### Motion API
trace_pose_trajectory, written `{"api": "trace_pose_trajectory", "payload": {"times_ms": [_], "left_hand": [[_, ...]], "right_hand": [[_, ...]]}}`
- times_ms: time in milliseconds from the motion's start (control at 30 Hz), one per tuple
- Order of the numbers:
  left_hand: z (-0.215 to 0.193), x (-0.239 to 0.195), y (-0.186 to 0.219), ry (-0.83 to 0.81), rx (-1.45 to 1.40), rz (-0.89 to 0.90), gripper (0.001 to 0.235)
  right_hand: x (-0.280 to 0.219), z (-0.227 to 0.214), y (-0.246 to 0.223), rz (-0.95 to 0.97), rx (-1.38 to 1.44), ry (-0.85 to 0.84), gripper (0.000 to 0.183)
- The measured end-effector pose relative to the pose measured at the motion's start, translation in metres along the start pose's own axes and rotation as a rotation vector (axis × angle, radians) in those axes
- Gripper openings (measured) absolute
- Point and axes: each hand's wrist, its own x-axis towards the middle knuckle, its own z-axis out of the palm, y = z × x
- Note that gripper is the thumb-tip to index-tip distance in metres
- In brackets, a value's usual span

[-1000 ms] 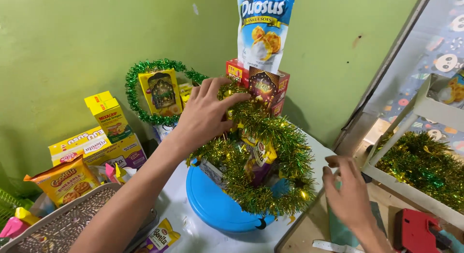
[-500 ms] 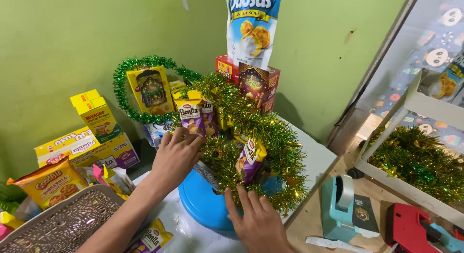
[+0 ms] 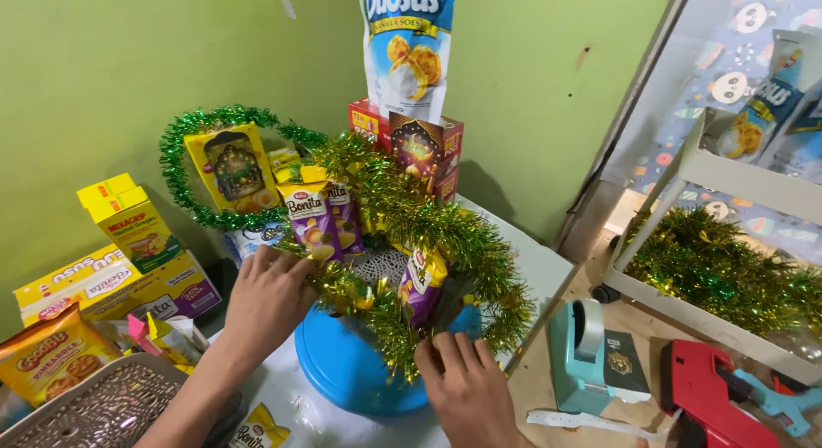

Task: Assembling a decorative gift hamper with snacks and tinsel on a rotating base

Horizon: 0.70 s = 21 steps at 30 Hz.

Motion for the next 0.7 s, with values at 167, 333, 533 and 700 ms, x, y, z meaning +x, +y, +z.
{"api": "trace_pose_trajectory", "payload": {"times_ms": [167, 333, 533, 700], "left_hand": [[-0.023, -0.001, -0.017, 0.042, -0.029, -0.175, 0.039], [-0.066, 0.004, -0.039, -0.057, -0.415, -0.640, 0.069], [-0.134, 0.023, -0.042, 0.116, -1.208, -0.817, 0.045], [-0.161, 0.025, -0.038, 0.024, -0.818, -0.939, 0.053]], "right_hand": [[-0.035, 0.004, 0.040, 0.173, 0.250, -0.017, 0.080], [-0.021, -0.057, 0.084, 0.654, 0.999, 0.145, 0.036], [-0.026, -0.046, 0.213, 0.717, 1.884, -0.003, 0.042], [-0.022, -0.035, 0.198, 0.006, 1.212, -0.036, 0.028]]}}
